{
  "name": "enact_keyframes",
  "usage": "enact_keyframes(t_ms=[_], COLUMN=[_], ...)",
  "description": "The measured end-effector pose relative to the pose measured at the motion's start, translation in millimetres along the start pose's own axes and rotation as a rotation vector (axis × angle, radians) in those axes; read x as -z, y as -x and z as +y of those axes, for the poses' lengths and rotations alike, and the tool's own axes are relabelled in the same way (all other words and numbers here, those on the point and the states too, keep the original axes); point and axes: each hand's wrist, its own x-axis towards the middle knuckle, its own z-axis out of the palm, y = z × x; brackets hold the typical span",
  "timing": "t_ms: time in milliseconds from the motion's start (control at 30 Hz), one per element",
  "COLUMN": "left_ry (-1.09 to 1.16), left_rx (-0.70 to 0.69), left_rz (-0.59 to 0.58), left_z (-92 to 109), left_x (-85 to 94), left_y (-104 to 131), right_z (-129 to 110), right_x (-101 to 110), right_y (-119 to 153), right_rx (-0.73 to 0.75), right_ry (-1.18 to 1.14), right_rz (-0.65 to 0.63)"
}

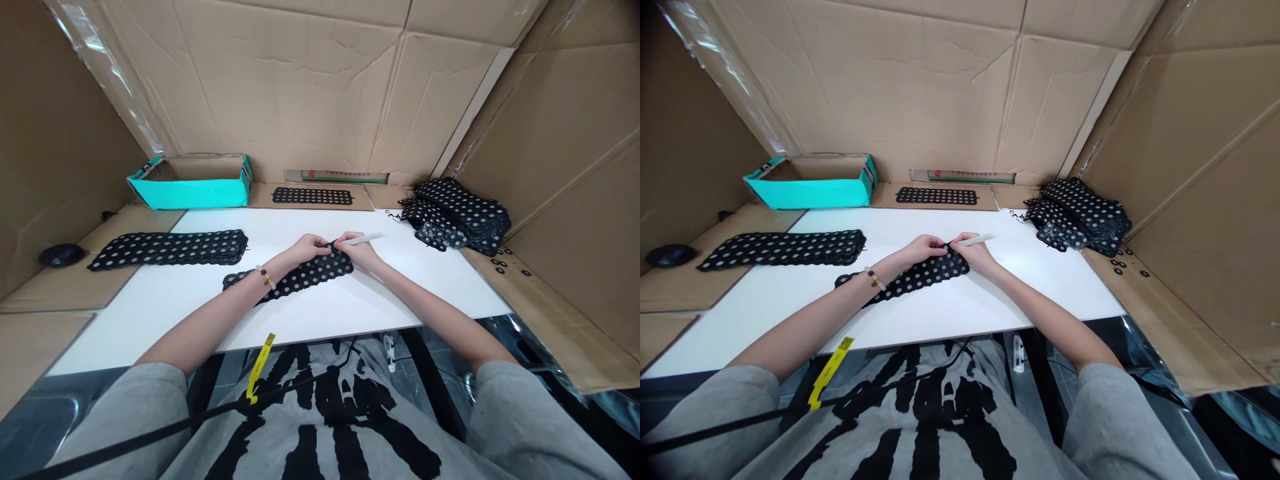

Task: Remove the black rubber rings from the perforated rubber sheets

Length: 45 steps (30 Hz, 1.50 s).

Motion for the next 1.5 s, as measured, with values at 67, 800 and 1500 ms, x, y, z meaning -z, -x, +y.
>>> enact_keyframes(t_ms=[67,800,1500], left_ry=[0.030,-0.353,-0.068], left_rx=[0.031,-0.130,0.006], left_rz=[-0.021,-0.022,-0.037], left_z=[0,0,8], left_x=[1.2,6.9,1.2], left_y=[-2,-5,3], right_z=[-1,1,4], right_x=[-2,9,19], right_y=[1,-7,-12], right_rx=[0.043,0.070,0.028], right_ry=[0.084,-0.066,-0.037], right_rz=[0.022,-0.061,-0.092])
